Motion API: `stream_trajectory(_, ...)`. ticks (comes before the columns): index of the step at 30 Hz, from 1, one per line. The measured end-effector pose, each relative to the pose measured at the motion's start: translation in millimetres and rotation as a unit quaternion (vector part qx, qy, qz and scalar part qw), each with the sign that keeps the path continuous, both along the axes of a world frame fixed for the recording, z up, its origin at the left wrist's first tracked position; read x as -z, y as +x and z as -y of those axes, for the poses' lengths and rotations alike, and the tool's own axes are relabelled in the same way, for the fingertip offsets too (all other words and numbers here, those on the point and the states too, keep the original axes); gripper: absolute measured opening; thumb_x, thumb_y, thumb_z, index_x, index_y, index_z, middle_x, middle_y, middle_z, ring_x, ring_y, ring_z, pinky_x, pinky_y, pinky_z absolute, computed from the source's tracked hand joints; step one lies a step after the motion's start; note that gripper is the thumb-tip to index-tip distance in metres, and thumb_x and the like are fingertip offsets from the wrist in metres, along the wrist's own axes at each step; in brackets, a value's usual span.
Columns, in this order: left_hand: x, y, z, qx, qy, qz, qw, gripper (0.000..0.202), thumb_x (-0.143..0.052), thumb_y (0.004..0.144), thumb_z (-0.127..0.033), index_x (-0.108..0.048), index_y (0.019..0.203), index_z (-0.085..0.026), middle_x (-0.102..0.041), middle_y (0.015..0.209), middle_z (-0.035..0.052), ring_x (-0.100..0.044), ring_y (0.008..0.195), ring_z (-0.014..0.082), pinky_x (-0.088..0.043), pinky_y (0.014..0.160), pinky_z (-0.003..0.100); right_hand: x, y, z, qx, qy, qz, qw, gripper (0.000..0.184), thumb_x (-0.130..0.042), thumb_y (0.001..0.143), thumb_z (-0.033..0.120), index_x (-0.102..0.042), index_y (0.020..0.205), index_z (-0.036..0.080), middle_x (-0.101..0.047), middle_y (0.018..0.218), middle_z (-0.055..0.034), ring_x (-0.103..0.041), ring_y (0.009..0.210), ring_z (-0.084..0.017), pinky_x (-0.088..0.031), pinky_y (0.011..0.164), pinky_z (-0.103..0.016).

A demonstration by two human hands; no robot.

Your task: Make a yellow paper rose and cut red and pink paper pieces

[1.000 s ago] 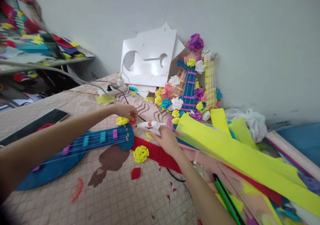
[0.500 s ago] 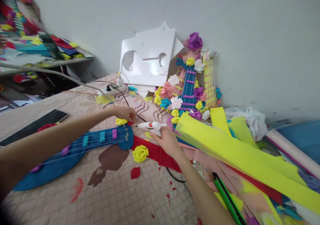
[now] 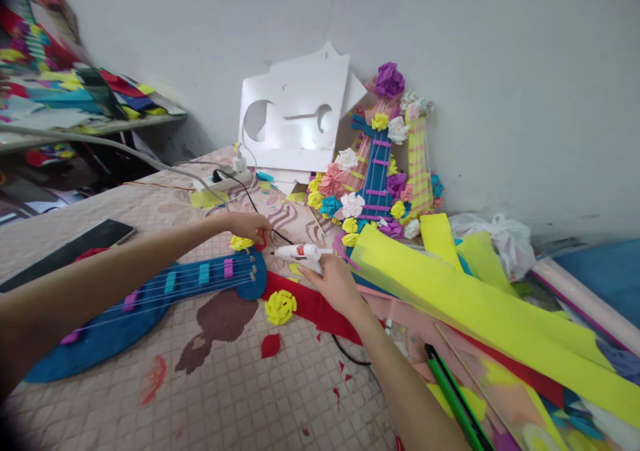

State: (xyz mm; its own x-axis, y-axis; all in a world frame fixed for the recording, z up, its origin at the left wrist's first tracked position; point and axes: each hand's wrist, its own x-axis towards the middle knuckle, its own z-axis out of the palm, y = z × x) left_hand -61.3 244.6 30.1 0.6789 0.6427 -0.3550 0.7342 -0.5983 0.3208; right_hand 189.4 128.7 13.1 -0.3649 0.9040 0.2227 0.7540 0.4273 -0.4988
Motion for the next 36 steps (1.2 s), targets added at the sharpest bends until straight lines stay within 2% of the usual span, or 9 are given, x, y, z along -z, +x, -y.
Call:
stream_trajectory(7,-2.1,1.3,-0.3,0.004,-0.015,-0.004,1.000,0.015,-0.063,0.068,-0.017,-0.069,0.082,-0.014,-0.069,0.077,0.0020,-0.057,0.069,0.0128,-0.038,0.058,0.017,4.0,0.6,-0.2,-0.001,0.000,0.000,1.000,0.031,-0.056,0.083,0.037,-0.066,0.105,0.017,-0.072,0.097,-0.0112,-0.066,0.087,-0.027,-0.048,0.075,-0.034)
stream_trajectory(18,6.6,3.0,-5.9,-0.005,0.006,-0.021,1.000,0.014,-0.070,0.059,-0.021,-0.067,0.071,-0.014,-0.064,0.065,0.0001,-0.051,0.059,0.0119,-0.033,0.052,0.019,0.7,0.0,2.1,-0.003,-0.011,-0.002,1.000,0.030,-0.056,0.084,0.036,-0.067,0.104,0.016,-0.072,0.094,-0.0110,-0.066,0.086,-0.027,-0.048,0.075,-0.035)
stream_trajectory(26,-1.2,3.2,-6.8,0.004,-0.030,-0.030,0.999,0.011,-0.069,0.062,-0.023,-0.065,0.066,-0.014,-0.061,0.057,-0.0024,-0.050,0.056,0.0112,-0.034,0.053,0.018,3.2,0.4,2.0,-0.009,0.001,-0.012,1.000,0.031,-0.058,0.083,0.034,-0.066,0.107,0.018,-0.072,0.095,-0.0097,-0.066,0.086,-0.026,-0.048,0.076,-0.034)
stream_trajectory(31,-4.6,5.2,-5.0,0.008,-0.031,-0.050,0.998,0.012,-0.071,0.060,-0.023,-0.068,0.067,-0.014,-0.065,0.061,0.0001,-0.053,0.059,0.0137,-0.037,0.058,0.021,4.2,0.5,1.5,-0.013,0.001,-0.008,1.000,0.030,-0.057,0.083,0.034,-0.067,0.105,0.017,-0.072,0.094,-0.0103,-0.066,0.087,-0.027,-0.048,0.076,-0.034)
stream_trajectory(36,-1.6,10.0,-4.6,-0.001,-0.008,-0.073,0.997,0.019,-0.071,0.058,-0.020,-0.070,0.075,-0.014,-0.069,0.075,0.0041,-0.056,0.066,0.0168,-0.039,0.061,0.023,2.3,-0.7,2.9,-0.008,-0.006,-0.010,1.000,0.029,-0.057,0.083,0.035,-0.067,0.105,0.018,-0.072,0.095,-0.0095,-0.067,0.086,-0.026,-0.048,0.074,-0.033)
